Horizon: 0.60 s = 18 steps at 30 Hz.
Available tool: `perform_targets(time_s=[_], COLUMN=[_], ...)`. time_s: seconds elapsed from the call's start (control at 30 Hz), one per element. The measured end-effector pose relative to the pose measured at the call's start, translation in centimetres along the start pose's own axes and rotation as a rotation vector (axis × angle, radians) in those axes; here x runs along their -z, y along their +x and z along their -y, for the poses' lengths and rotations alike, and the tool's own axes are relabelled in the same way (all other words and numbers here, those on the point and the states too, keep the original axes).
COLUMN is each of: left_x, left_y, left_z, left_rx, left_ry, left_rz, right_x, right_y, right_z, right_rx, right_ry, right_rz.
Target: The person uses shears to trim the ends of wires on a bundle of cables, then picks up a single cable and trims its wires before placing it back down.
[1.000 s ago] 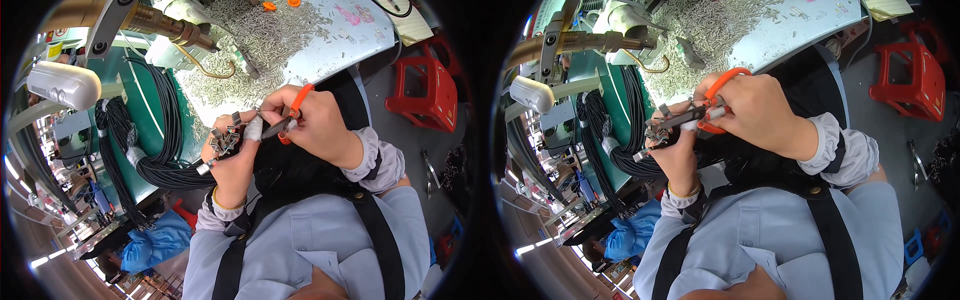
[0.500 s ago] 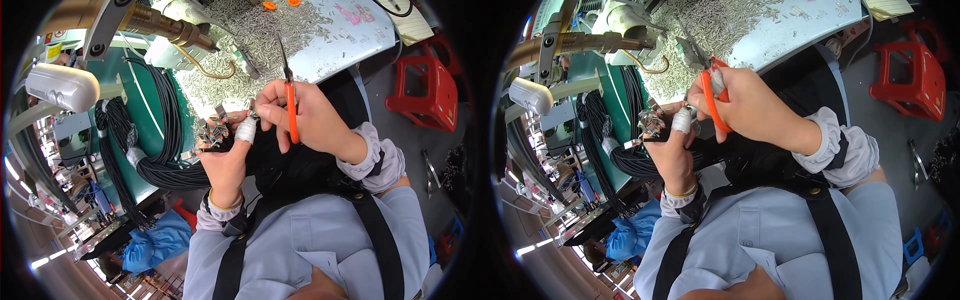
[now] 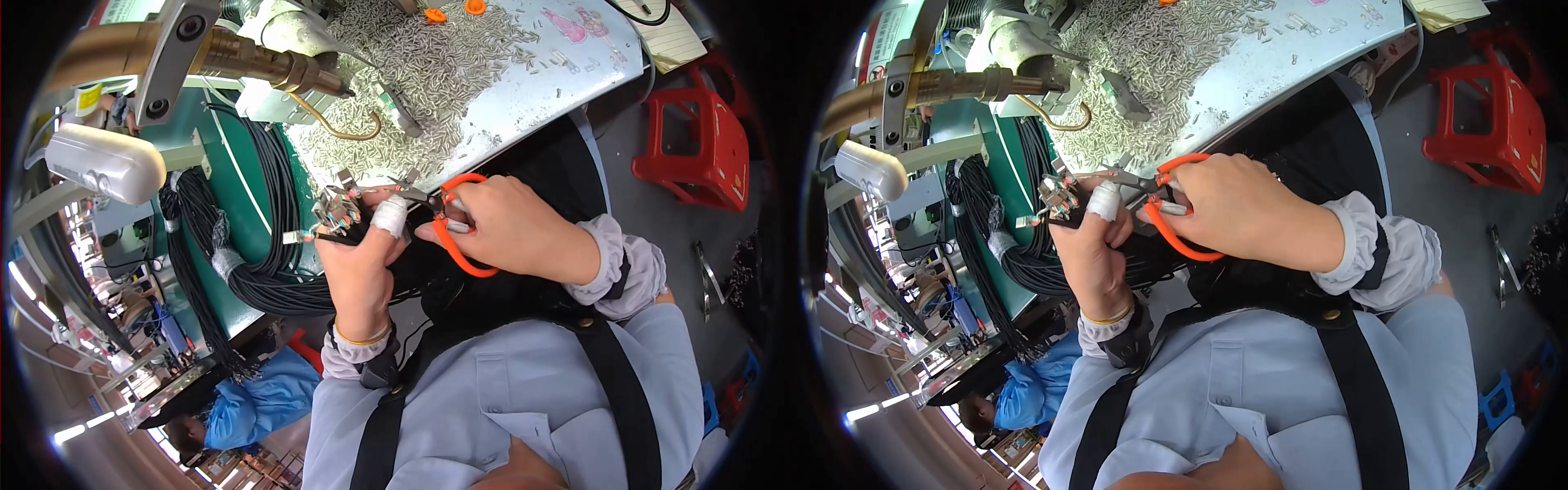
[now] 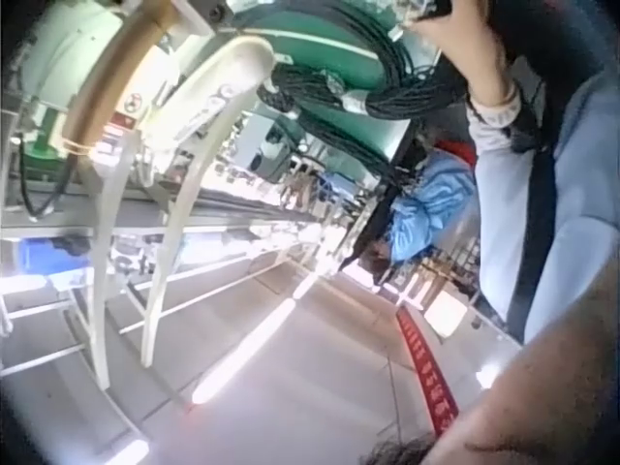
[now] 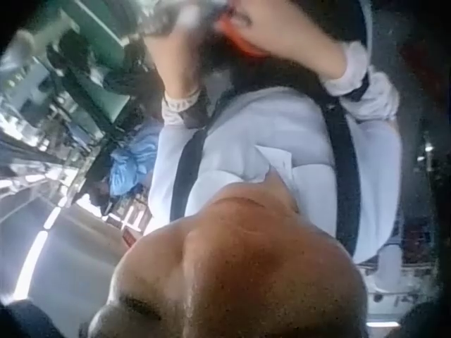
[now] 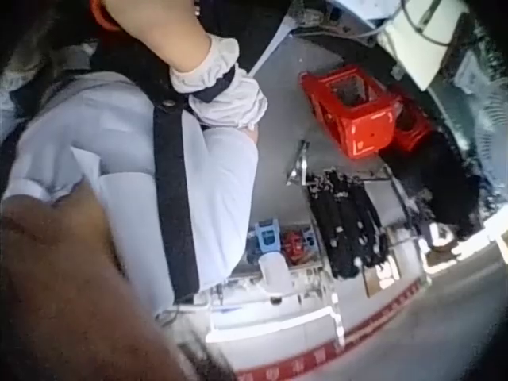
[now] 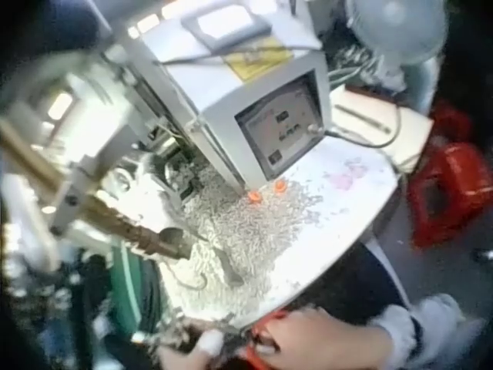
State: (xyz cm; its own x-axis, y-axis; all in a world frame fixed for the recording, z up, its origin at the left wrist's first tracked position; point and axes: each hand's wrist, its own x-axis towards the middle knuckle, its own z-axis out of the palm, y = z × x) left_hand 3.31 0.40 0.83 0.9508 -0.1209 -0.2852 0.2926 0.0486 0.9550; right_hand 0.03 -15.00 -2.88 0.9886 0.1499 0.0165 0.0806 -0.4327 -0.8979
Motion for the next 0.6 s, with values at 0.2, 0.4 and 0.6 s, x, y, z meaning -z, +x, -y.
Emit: perform_targets(time_s=[0.2, 0.4, 0.6], left_x=[1.1, 0.3, 0.7], left_y=[4.1, 7.2, 7.9], left_z=[-0.3, -1.0, -1.2], left_rx=[0.137, 0.129, 0.161], left_ry=[-0.258, -0.207, -0.185], left_rz=[0.214, 0.221, 0.225], right_x=[0.8, 1.4, 2.3], right_y=[0.6, 3.9, 7.3], right_z=[-0.2, 0.1, 0.0], right_rx=[-0.214, -0.112, -0.157], right_ry=[0.453, 0.579, 0.484], right_rz=[0.022, -0.280, -0.184])
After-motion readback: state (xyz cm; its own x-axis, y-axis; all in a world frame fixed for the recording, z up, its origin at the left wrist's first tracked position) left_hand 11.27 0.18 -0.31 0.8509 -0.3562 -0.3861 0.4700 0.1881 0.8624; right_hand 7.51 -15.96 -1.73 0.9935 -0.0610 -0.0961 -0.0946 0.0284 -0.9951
